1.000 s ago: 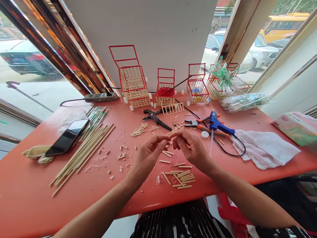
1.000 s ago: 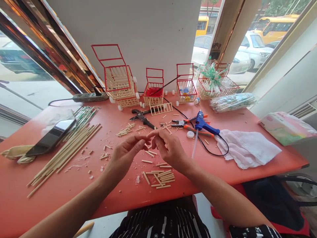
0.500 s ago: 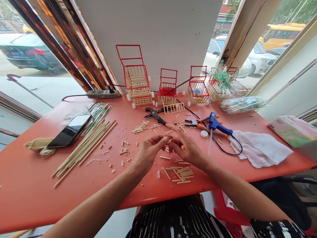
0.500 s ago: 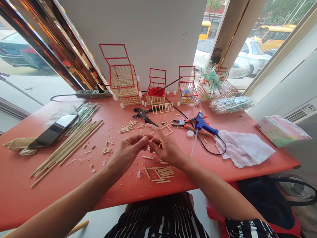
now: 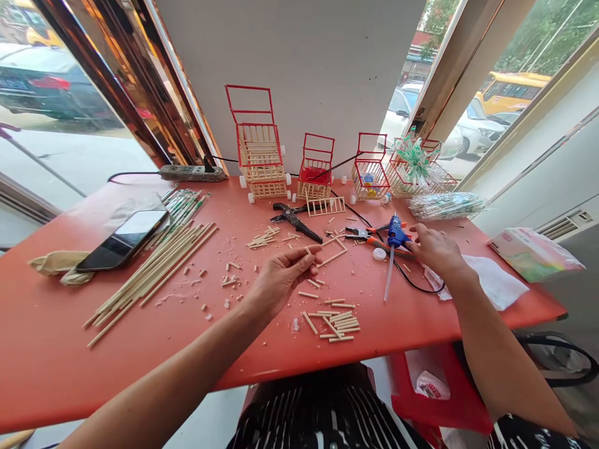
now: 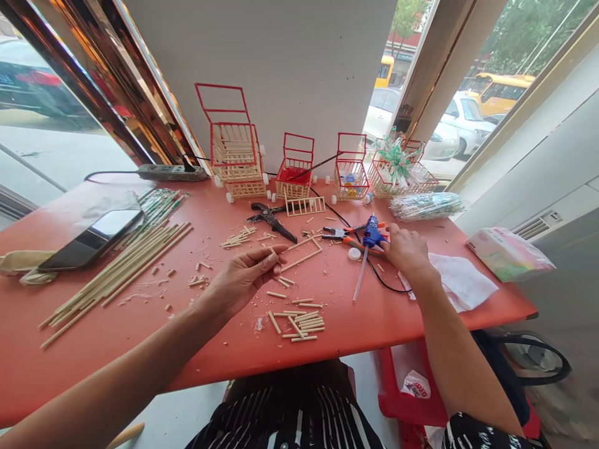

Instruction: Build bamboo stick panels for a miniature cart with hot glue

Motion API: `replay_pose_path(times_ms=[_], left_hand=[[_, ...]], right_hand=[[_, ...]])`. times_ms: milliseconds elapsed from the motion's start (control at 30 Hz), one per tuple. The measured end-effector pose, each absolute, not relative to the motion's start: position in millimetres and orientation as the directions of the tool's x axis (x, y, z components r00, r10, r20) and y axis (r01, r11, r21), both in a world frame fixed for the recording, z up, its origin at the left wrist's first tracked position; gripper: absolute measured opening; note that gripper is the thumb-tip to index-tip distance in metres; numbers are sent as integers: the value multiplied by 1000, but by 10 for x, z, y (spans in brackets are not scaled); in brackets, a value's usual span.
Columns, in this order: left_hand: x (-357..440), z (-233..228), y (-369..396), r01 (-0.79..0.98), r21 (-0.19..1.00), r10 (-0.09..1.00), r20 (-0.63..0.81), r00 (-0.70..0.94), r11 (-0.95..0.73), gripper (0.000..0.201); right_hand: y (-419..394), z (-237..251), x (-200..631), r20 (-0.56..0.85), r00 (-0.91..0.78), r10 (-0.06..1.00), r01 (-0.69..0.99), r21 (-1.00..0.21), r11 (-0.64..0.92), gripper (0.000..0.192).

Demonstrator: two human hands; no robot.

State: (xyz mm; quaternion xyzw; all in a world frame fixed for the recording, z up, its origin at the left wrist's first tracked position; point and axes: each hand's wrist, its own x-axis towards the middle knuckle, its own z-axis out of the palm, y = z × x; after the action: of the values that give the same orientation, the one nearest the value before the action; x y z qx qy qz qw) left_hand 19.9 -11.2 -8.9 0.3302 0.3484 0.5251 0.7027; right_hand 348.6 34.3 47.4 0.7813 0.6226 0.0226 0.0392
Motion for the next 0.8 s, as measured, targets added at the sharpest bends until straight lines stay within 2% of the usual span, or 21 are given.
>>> replay_pose_path(times_ms=[67, 167, 267, 367, 433, 533, 600, 667, 733, 800], left_hand=[[203, -88, -108, -496, 839, 969, -140, 203, 225, 51], [186, -78, -84, -476, 860, 978, -113, 178, 186, 49], [163, -55, -58, -461, 870, 981, -112, 160, 175, 52], [159, -21, -54, -456, 874, 983, -117, 144, 171, 56], [166, 0, -59, -453, 875, 984, -119, 135, 169, 60], [177, 15, -60, -456, 875, 986, -121, 118, 162, 61], [174, 9, -48, -438, 890, 991, -98, 94, 129, 58], [160, -6, -24, -389, 919, 998, -48, 45, 62, 51], [138, -21, 6, -314, 949, 1000, 4, -15, -8, 43], [113, -28, 37, -248, 967, 997, 40, -61, -54, 37]], right_hand=[[379, 448, 3560, -96, 214, 972, 976, 70, -208, 47], [430, 396, 3596, -97, 129, 987, 991, -9, -130, 48], [447, 335, 3587, -31, 100, 994, 992, -71, -102, 49], [445, 273, 3591, 66, 180, 981, 980, -100, -173, 42], [455, 255, 3612, 184, 235, 955, 967, -143, -210, 37], [492, 299, 3610, 412, 235, 880, 950, -290, -118, 36], [514, 367, 3527, 470, 229, 853, 913, -408, -21, 44], [519, 433, 3360, 425, 200, 883, 826, -558, 81, 55], [496, 467, 3138, 349, 95, 932, 662, -722, 202, 58], [444, 457, 2920, 277, -11, 961, 534, -811, 240, 60]])
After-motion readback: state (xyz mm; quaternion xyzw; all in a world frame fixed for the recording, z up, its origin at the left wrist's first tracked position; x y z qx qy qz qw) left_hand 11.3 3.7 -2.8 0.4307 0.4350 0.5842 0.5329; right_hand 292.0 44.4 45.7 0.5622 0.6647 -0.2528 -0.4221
